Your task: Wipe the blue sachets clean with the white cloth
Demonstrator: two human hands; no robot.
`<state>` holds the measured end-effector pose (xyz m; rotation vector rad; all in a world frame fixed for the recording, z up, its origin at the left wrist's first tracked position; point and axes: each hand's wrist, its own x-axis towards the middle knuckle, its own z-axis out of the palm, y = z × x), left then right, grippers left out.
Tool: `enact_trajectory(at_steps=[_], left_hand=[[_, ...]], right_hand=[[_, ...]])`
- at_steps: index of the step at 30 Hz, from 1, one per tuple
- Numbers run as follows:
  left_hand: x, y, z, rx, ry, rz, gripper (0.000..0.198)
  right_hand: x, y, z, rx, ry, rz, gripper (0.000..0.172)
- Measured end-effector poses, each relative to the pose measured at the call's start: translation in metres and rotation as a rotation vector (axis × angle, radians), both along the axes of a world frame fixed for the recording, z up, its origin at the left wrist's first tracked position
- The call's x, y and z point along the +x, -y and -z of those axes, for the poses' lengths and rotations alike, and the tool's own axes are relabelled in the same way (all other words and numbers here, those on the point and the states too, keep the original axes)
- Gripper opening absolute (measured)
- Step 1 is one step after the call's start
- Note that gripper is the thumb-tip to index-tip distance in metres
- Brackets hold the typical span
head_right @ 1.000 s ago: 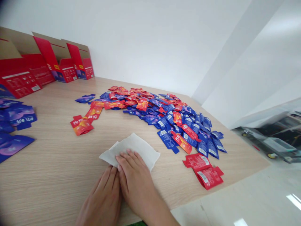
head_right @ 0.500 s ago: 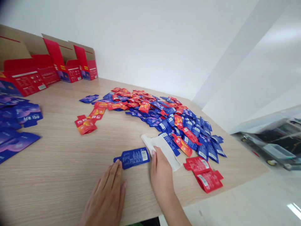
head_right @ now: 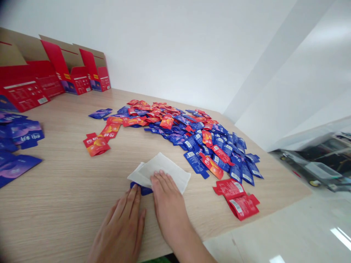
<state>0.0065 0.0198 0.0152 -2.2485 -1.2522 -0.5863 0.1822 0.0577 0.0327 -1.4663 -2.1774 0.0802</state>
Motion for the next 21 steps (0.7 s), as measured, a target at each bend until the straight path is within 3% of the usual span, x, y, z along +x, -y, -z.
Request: enact_trajectory(at_steps=[6, 10, 13, 17, 21], left_hand=[[0.005, 0.001, -0.003, 0.01, 0.024, -0.024, 0.048], [0.004, 0.0, 0.004, 0.008, 0.031, -0.026, 0.05], [0.001, 0.0, 0.006, -0.023, -0.001, 0.003, 0.051], [-0.003, 0.0, 0.005, -0.136, -0.015, 0.04, 0.055], [-0.003, -0.001, 0.003, -0.132, 0.0, 0.043, 0.051]], right_hand=[[0.046, 0.007, 0.002, 0.032, -0.083, 0.26, 0.042], [0.036, 0.014, -0.013, -0.027, -0.259, 0.331, 0.043], [0.007, 0.019, -0.027, -0.044, -0.341, 0.219, 0.042], [-0.031, 0.018, -0.029, -0.08, -0.248, -0.104, 0.046], [-0.029, 0.007, -0.014, -0.08, -0.103, -0.126, 0.052]])
